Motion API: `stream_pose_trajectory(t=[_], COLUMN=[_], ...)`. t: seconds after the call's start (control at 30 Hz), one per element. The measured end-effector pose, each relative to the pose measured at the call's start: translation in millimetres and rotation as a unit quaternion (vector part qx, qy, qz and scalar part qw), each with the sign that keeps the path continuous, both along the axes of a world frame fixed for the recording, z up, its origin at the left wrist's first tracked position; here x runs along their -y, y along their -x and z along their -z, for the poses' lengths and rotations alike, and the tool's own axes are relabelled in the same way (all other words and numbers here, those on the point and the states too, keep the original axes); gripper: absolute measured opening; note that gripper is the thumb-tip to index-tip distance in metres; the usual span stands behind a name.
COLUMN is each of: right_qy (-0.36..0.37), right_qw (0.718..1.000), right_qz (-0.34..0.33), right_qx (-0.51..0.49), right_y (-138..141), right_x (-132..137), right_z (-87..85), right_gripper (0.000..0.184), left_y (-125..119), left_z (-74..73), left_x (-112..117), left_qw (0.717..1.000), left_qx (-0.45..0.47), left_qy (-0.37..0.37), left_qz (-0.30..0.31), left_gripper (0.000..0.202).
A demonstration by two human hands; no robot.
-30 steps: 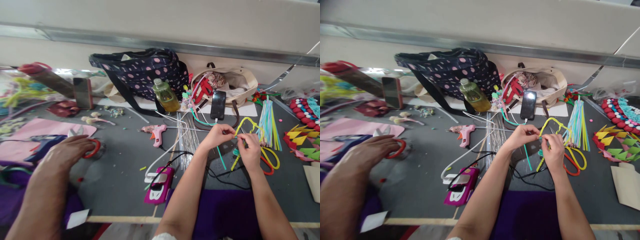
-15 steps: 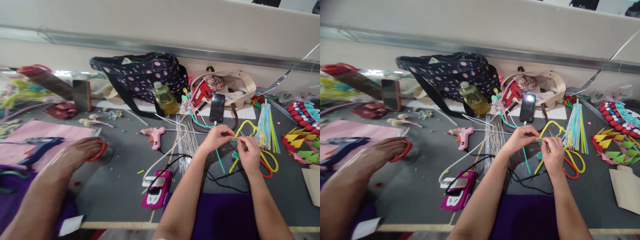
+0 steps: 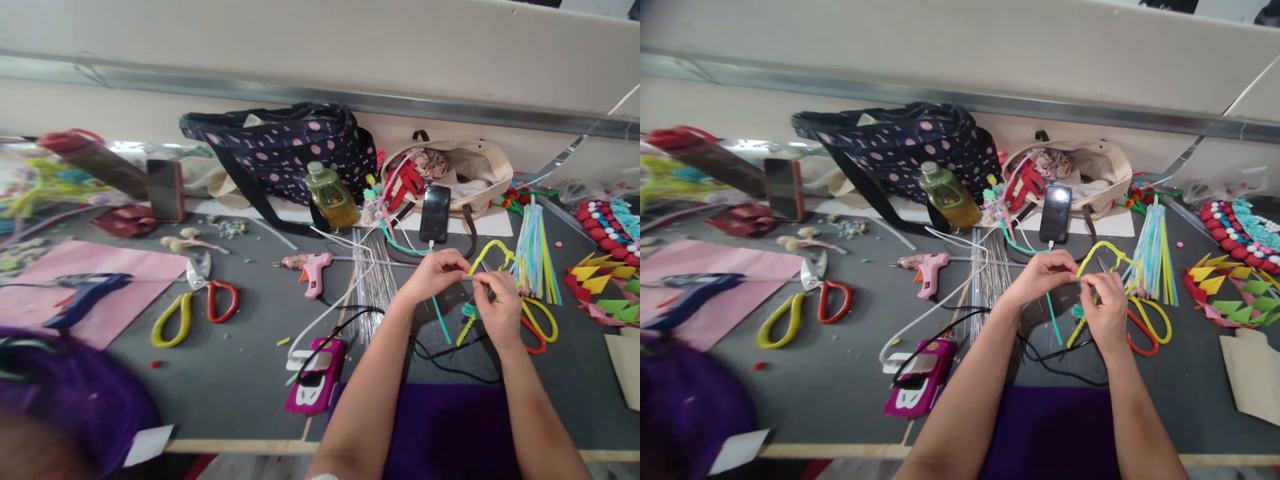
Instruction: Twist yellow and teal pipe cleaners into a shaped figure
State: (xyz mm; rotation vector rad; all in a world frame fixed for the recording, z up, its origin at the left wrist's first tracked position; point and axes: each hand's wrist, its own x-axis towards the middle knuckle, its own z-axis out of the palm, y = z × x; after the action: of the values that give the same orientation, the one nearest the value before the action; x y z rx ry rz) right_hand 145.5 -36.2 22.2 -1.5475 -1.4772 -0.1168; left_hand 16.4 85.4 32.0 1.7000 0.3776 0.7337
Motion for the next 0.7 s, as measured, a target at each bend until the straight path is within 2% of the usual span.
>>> stream_pose_trajectory(t=[0.13,0.27,0.47,0.6,0.7], right_qy=[-0.002,-0.01,-0.006,-0.005,-0.007], right_qw=[1.0,0.999,0.998,0.998,0.999], right_qz=[0.008,0.037,0.06,0.055,0.048], right_qx=[-0.005,0.001,0.026,0.022,0.012], right_y=[-0.2,-2.7,-3.1,-1.5,-0.5], right_x=[0.2,-0.5,-1.2,-0.5,-0.2], right_z=[-0.2,2.2,5.1,4.1,2.7], right_gripper=[0.011,0.011,0.012,0.012,0.012], left_y=[-4.7,-10.4,-10.0,-8.0,-8.3], left_z=[3.2,5.3,4.4,3.3,3.4], left_x=[2.6,5.8,6.1,5.5,5.5], left_qw=[0.999,0.998,0.994,0.995,0.996], left_qx=[0.024,0.01,-0.063,-0.049,-0.038], left_qy=[0.031,0.042,-0.015,-0.046,-0.04], left_qz=[-0.007,-0.046,-0.084,-0.077,-0.071], left_gripper=[0.012,0.015,0.014,0.01,0.009])
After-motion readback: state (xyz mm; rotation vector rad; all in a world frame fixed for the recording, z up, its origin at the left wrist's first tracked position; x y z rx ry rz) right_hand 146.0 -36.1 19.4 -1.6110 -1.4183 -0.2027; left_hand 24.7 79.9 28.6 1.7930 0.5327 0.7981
